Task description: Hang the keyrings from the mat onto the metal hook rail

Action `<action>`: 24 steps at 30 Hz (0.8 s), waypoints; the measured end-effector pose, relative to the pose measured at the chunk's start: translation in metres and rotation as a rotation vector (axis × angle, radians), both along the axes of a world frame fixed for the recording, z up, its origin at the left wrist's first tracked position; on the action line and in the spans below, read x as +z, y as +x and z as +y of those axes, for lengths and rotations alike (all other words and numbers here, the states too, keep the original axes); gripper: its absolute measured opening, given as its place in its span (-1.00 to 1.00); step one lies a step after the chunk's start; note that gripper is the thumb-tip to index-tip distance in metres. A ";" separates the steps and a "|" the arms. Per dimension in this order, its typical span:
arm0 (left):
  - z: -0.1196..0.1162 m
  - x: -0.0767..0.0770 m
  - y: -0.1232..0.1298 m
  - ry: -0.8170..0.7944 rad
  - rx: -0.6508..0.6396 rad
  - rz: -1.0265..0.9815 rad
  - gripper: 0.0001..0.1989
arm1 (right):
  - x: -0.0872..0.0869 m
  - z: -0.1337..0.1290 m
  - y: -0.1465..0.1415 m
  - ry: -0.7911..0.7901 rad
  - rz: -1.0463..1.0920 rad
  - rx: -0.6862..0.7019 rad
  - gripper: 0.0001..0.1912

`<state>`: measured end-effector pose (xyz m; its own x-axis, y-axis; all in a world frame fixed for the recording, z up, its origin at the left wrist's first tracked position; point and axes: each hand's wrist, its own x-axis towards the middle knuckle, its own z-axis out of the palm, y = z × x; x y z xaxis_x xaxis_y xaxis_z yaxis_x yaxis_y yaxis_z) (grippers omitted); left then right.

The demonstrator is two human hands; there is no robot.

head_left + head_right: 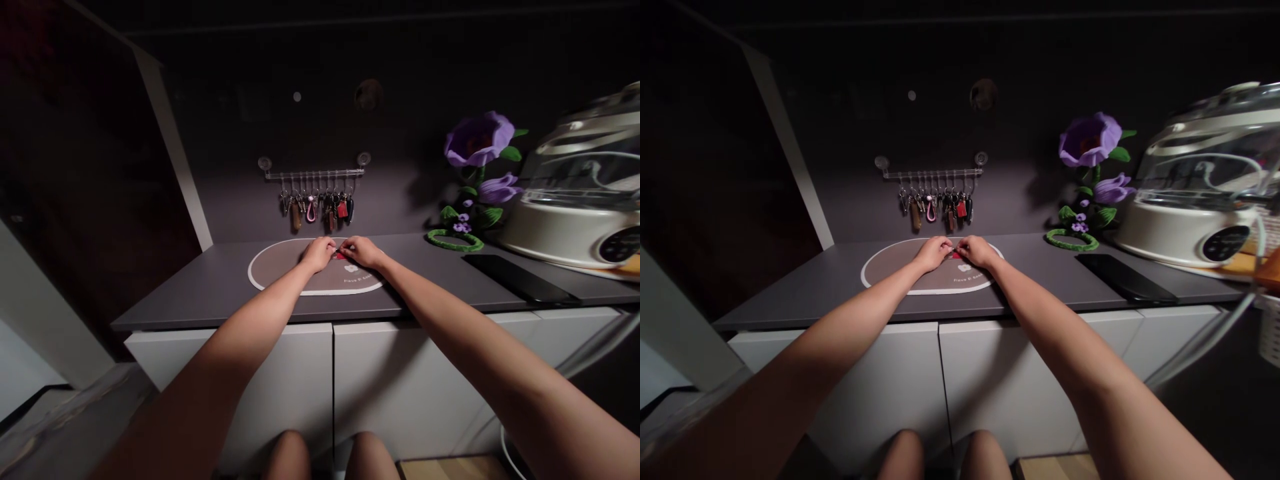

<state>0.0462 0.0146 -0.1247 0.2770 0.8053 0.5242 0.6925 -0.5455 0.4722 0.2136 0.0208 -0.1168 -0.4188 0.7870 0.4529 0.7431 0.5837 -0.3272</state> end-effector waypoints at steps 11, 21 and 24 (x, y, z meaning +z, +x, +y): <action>-0.010 0.008 0.000 0.083 0.024 0.138 -0.85 | 0.008 -0.016 -0.005 0.046 0.046 0.000 -0.81; -0.017 0.018 0.003 0.223 0.054 -0.092 -0.85 | 0.010 -0.023 -0.013 -0.265 0.576 0.141 -0.59; -0.017 0.019 0.005 0.172 0.031 -0.261 -0.89 | 0.011 -0.024 -0.014 -0.294 0.655 0.206 -0.57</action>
<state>0.0510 -0.0021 -0.1057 0.0916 0.7047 0.7036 0.5780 -0.6130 0.5387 0.1992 -0.0035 -0.1055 -0.2872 0.8490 0.4436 0.2278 0.5104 -0.8292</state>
